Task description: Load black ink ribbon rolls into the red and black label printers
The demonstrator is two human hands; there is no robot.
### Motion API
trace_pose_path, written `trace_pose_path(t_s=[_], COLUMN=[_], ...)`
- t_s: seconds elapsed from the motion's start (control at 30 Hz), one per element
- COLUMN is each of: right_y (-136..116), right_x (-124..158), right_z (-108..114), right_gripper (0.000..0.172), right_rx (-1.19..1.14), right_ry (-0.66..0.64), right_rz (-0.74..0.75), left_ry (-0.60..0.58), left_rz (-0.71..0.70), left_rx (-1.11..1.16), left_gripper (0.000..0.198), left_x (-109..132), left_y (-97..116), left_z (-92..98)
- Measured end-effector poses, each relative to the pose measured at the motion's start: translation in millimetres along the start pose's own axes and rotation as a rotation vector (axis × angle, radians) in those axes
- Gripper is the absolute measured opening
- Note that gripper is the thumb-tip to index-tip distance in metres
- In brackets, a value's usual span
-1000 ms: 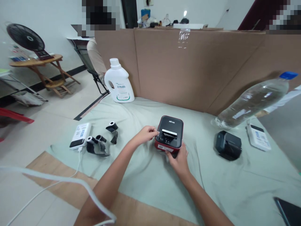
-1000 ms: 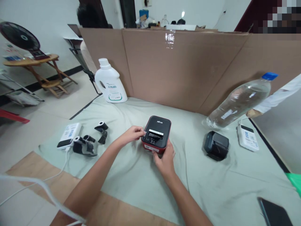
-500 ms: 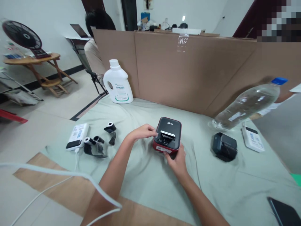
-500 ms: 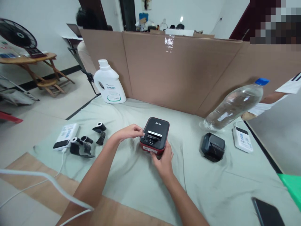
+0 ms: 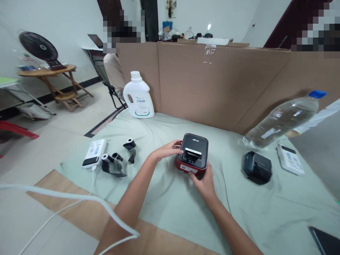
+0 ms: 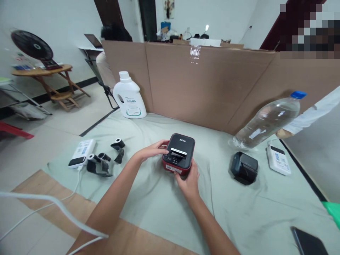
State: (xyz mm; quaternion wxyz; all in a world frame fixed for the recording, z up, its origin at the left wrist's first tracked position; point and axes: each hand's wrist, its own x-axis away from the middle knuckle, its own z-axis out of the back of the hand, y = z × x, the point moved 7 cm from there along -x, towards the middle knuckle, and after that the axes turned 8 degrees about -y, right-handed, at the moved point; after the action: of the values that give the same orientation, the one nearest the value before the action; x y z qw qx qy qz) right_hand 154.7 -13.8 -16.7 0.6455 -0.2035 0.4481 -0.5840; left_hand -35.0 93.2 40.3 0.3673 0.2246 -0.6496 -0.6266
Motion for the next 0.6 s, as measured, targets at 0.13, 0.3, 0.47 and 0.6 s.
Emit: trace_pose_path(t_s=[0.13,0.3,0.47,0.6], right_y=[0.7,1.8,2.8,0.3], right_x=[-0.2,-0.6,-0.2,0.2], right_z=[0.3,-0.4,-0.8,-0.4], right_gripper=[0.083,0.084,0.083,0.082], right_rx=[-0.002,-0.025,-0.005,0.010], right_ry=[0.009,0.001,-0.005,-0.003], right_rz=[-0.007,-0.002,-0.017,-0.014], left_ry=[-0.038,0.006,0.036,0.056], left_rz=[0.029,0.106,0.109,0.103], left_rx=[0.063,0.110,0.133,0.117], left_gripper=[0.079,0.087,0.084,0.079], left_x=[-0.4,-1.8,-3.5,-2.6], left_y=[-2.6,-9.7,-14.6,-14.9], left_z=[-7.2,-12.6,-14.8,-15.4])
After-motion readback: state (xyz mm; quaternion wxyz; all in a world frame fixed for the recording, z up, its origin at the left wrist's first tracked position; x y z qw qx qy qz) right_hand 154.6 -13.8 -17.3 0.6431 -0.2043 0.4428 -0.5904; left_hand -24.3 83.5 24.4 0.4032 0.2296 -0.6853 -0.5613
